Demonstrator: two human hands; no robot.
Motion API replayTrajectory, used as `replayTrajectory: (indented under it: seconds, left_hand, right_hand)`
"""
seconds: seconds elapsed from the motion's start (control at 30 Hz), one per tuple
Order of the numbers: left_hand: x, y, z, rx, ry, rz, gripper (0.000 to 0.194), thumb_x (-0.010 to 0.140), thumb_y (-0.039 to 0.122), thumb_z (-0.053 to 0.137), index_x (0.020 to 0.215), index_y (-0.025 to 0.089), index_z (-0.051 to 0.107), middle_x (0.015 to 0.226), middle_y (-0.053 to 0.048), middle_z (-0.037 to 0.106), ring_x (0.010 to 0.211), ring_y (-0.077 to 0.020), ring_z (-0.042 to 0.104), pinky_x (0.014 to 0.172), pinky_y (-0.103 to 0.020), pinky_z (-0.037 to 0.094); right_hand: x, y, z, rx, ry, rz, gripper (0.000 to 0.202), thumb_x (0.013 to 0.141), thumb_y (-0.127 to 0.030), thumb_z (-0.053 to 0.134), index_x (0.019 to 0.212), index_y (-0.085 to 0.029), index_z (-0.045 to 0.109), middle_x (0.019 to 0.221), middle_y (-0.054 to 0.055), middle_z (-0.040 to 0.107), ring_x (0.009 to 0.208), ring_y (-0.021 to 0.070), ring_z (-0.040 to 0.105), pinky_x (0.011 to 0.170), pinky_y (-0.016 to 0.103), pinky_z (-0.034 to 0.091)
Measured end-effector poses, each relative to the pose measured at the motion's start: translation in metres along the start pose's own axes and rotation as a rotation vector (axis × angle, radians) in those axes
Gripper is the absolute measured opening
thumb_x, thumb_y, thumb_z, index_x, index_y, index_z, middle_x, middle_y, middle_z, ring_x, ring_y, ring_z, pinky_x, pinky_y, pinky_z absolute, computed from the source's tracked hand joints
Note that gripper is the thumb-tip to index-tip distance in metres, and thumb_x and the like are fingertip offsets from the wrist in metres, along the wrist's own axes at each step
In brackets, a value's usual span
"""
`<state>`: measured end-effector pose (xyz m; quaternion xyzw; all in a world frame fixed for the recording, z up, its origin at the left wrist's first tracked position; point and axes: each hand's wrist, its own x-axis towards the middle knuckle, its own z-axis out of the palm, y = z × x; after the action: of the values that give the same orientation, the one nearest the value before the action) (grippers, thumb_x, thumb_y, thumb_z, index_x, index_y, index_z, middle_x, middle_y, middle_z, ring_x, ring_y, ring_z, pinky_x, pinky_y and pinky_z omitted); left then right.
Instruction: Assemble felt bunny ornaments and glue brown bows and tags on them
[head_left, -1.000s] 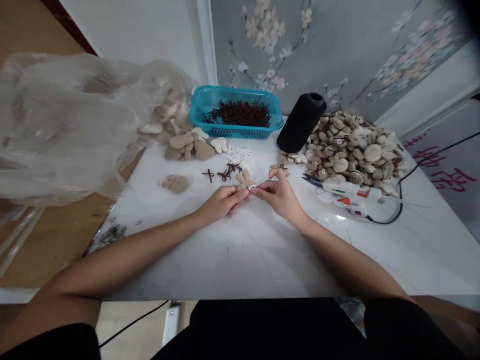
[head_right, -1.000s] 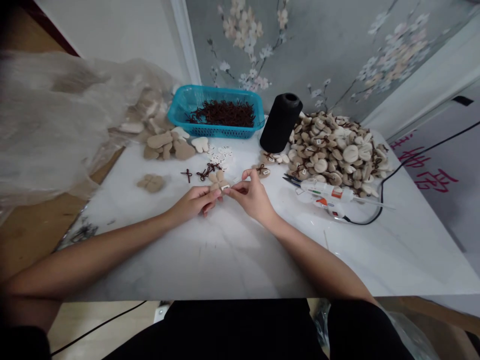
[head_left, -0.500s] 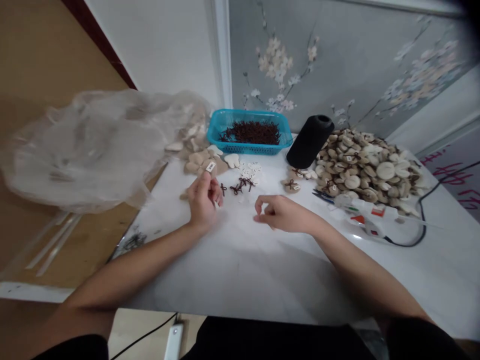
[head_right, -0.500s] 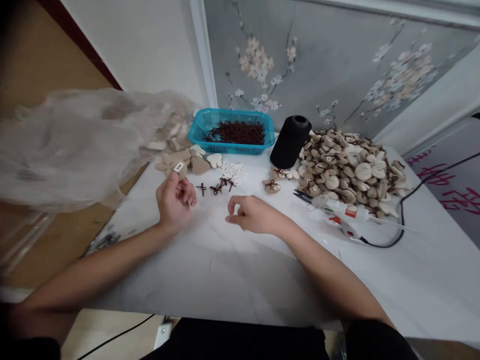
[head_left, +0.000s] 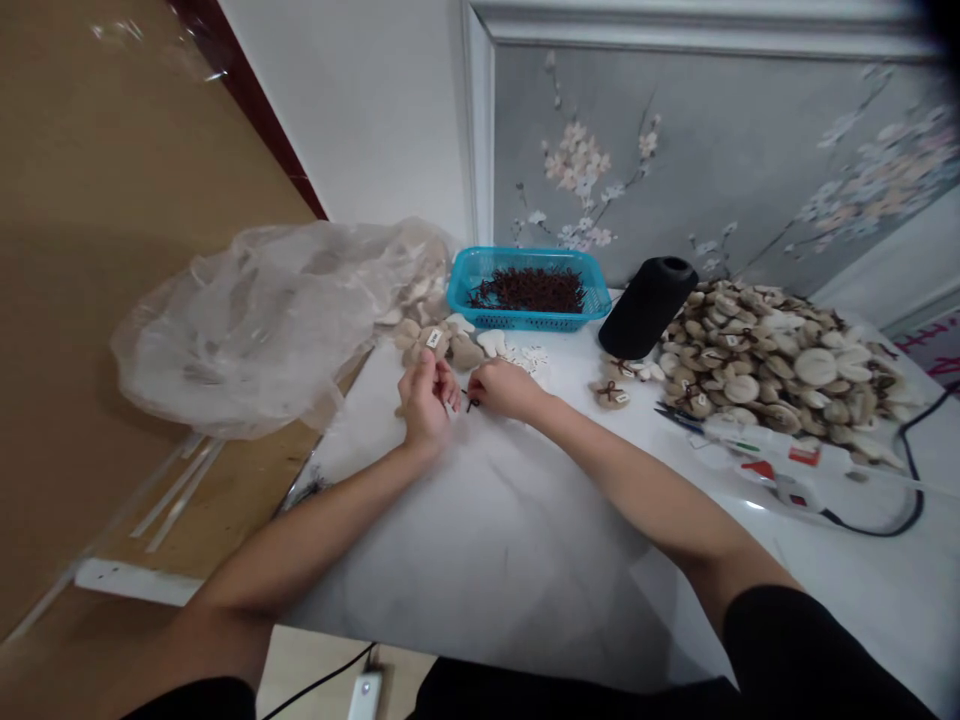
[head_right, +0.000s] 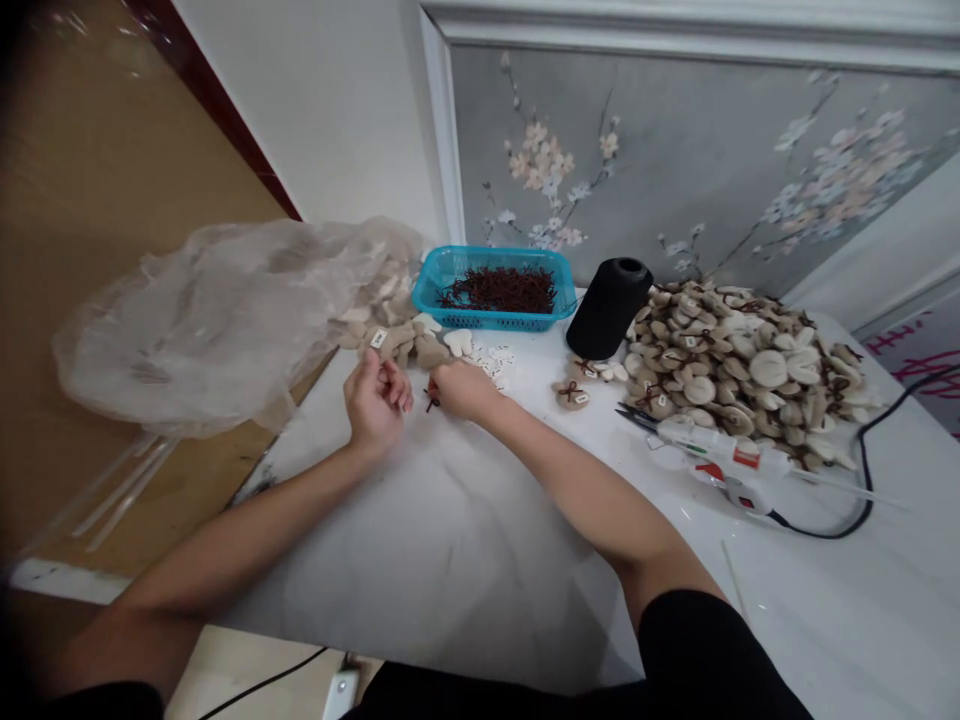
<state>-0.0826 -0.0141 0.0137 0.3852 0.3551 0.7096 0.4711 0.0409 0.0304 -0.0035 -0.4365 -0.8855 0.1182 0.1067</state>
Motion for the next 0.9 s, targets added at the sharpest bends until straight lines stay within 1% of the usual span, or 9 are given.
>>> replayTrajectory:
  seconds: [0.2,0.3,0.37,0.43,0.47,0.53,0.6,0.73,0.9]
  left_hand:
    - [0.013,0.003,-0.006,0.035,0.003,0.005,0.042,0.077,0.056,0.058,0.063,0.017,0.049,0.038,0.008,0.032,0.031,-0.0058,0.03,0.031,-0.018,0.026]
    - [0.016,0.003,-0.007,0.115,-0.1,-0.057,0.037,0.076,0.051,0.059,0.062,0.017,0.05,0.038,0.008,0.034,0.032,-0.0066,0.032,0.032,-0.018,0.03]
    - [0.012,0.005,-0.005,0.222,-0.274,-0.164,0.035,0.074,0.045,0.062,0.057,0.017,0.049,0.038,0.007,0.035,0.033,-0.0067,0.034,0.033,-0.018,0.032]
    - [0.003,0.006,0.0,0.337,-0.568,-0.392,0.034,0.071,0.04,0.064,0.052,0.017,0.048,0.039,0.006,0.033,0.033,-0.0068,0.033,0.033,-0.019,0.033]
    - [-0.003,0.006,0.003,0.385,-0.742,-0.545,0.035,0.071,0.039,0.063,0.05,0.017,0.046,0.039,0.006,0.032,0.033,-0.007,0.032,0.032,-0.019,0.033]
    - [-0.016,0.006,0.008,0.467,-1.038,-0.83,0.036,0.073,0.04,0.06,0.049,0.018,0.045,0.04,0.005,0.032,0.031,-0.008,0.031,0.029,-0.021,0.031]
    - [-0.028,0.003,0.013,0.554,-1.177,-0.986,0.033,0.074,0.039,0.058,0.05,0.019,0.047,0.041,0.004,0.036,0.029,-0.0087,0.031,0.026,-0.021,0.027]
    - [-0.035,-0.003,0.02,0.661,-1.218,-1.042,0.031,0.072,0.034,0.059,0.047,0.02,0.046,0.039,0.004,0.037,0.027,-0.0094,0.03,0.024,-0.022,0.022]
    - [-0.029,-0.005,0.024,0.715,-1.246,-1.085,0.034,0.069,0.033,0.06,0.043,0.02,0.043,0.036,0.004,0.034,0.027,-0.009,0.027,0.025,-0.022,0.019]
  right_hand:
    - [0.002,-0.004,0.012,-0.027,0.054,-0.039,0.018,0.084,-0.014,0.048,0.083,-0.015,0.066,0.091,0.011,0.064,0.09,0.0205,0.053,0.075,0.028,0.04]
    - [-0.004,-0.004,0.001,-0.013,0.101,-0.031,0.016,0.085,-0.013,0.047,0.085,-0.014,0.063,0.09,0.01,0.063,0.088,0.0198,0.053,0.076,0.028,0.041]
    - [-0.021,0.003,-0.014,-0.004,0.158,0.019,0.018,0.089,-0.014,0.041,0.091,-0.014,0.059,0.092,0.009,0.061,0.087,0.0188,0.053,0.076,0.028,0.041]
    - [-0.051,0.013,-0.029,0.022,0.274,0.083,0.021,0.093,-0.016,0.034,0.097,-0.015,0.054,0.097,0.01,0.059,0.092,0.0188,0.052,0.08,0.029,0.041]
    - [-0.07,0.017,-0.035,0.109,0.416,0.097,0.019,0.094,-0.019,0.035,0.094,-0.016,0.054,0.093,0.009,0.059,0.09,0.0185,0.052,0.079,0.03,0.041]
    - [-0.111,0.023,-0.037,0.25,0.59,0.096,0.016,0.094,-0.023,0.038,0.087,-0.019,0.051,0.086,0.006,0.058,0.083,0.0179,0.053,0.076,0.032,0.042]
    - [-0.148,0.024,-0.029,0.325,0.619,0.077,0.013,0.093,-0.02,0.04,0.084,-0.021,0.05,0.08,0.004,0.057,0.078,0.0174,0.052,0.073,0.033,0.042]
    - [-0.185,0.016,-0.002,0.357,0.532,-0.035,0.01,0.09,-0.015,0.044,0.088,-0.022,0.052,0.08,0.004,0.058,0.079,0.0184,0.053,0.072,0.034,0.045]
    - [-0.179,0.01,0.003,0.325,0.488,-0.124,0.011,0.089,-0.015,0.046,0.089,-0.021,0.054,0.083,0.005,0.062,0.079,0.0183,0.052,0.071,0.035,0.046]
